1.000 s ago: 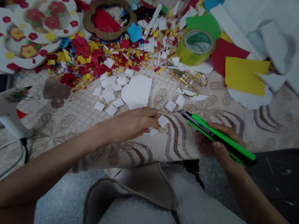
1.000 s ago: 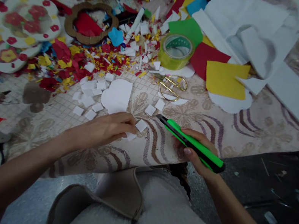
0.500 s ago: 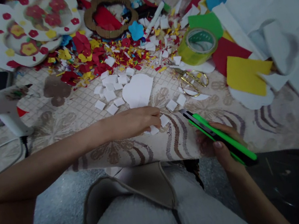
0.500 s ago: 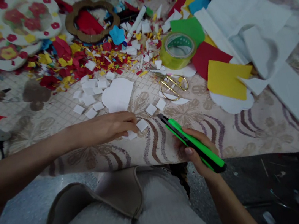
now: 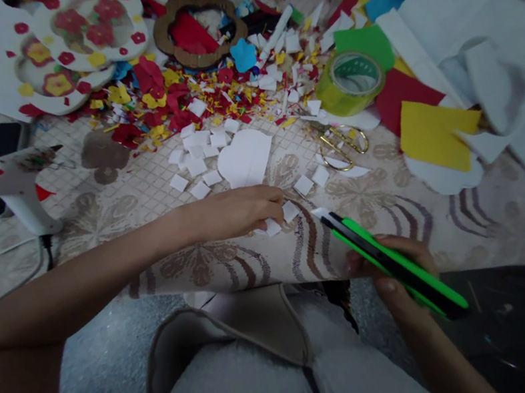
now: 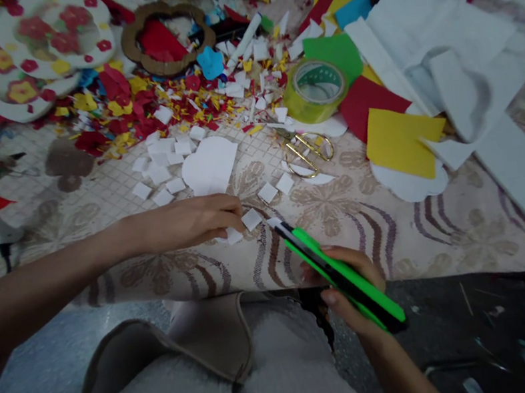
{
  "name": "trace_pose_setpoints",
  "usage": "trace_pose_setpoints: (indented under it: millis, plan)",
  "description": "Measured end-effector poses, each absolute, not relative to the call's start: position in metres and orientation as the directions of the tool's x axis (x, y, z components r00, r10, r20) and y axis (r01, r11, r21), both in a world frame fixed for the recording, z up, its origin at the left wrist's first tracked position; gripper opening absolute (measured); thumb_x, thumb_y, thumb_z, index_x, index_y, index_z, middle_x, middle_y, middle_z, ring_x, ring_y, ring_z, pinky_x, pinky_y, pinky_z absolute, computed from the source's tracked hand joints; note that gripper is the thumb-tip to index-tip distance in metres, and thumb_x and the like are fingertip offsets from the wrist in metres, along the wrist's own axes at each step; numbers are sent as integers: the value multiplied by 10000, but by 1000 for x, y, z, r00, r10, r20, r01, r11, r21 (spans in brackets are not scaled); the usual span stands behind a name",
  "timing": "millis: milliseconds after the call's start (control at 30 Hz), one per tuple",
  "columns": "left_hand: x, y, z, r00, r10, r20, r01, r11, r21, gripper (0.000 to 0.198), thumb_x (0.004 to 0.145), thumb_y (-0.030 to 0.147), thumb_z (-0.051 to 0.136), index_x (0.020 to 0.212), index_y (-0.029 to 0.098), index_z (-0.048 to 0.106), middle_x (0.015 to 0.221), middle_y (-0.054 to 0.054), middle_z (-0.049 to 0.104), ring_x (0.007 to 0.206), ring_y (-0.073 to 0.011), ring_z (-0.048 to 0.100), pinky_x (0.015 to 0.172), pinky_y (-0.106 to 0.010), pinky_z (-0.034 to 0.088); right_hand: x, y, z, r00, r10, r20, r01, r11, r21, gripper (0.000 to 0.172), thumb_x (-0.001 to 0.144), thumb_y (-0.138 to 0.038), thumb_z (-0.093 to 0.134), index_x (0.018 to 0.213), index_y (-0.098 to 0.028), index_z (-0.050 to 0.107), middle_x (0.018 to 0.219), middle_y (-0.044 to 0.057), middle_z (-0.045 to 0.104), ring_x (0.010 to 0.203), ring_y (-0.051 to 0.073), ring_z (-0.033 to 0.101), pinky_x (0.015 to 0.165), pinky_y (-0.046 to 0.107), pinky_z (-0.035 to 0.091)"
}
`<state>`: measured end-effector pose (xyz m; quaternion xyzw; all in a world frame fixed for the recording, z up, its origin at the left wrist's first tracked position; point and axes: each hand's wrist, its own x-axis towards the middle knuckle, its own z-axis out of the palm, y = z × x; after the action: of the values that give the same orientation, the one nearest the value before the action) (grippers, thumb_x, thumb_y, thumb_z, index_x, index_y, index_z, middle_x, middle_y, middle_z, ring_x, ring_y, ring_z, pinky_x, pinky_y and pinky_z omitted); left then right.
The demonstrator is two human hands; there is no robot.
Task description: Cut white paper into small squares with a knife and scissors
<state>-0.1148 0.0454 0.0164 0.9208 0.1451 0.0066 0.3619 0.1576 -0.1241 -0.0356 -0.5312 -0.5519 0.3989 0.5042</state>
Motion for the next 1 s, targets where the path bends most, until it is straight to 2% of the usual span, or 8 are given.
trace_pose_setpoints:
  millis: [167, 400, 633, 1000]
  plan:
    - [-115, 46, 17, 955, 280, -97, 267, -673, 689, 261, 891, 53, 484, 1090, 172, 603, 1095, -102, 598, 1024, -187, 556, 881, -275, 420, 145, -130, -33, -23, 988, 150, 197, 152, -969, 340, 813, -228, 684, 1141, -258, 597, 953, 50, 696, 691, 182, 689, 601, 311, 576]
    - [-114, 48, 18, 960, 261, -100, 252, -655, 712, 290, 879, 15, 453, 1081, 178, 584, 1074, -96, 589, 1007, -178, 549, 867, -255, 408, 139, -127, -29, -89, 980, 180, 301, 199, -933, 277, 838, -255, 660, 1112, -252, 619, 893, 50, 703, 656, 169, 686, 557, 272, 567]
    - [-114, 47, 19, 957, 272, -104, 263, -656, 708, 280, 866, 14, 480, 1050, 179, 614, 1026, -86, 584, 937, -162, 555, 813, -222, 405, 138, -127, -31, -108, 982, 156, 278, 180, -944, 272, 845, -254, 650, 1115, -250, 614, 865, 39, 706, 638, 173, 689, 553, 278, 568]
    - [-116, 47, 21, 956, 275, -103, 263, -646, 716, 293, 873, 23, 494, 1104, 161, 609, 1064, -107, 579, 1003, -176, 554, 871, -233, 404, 139, -127, -31, -77, 989, 125, 281, 142, -949, 277, 842, -266, 657, 1115, -256, 609, 907, 37, 700, 644, 160, 685, 559, 263, 573]
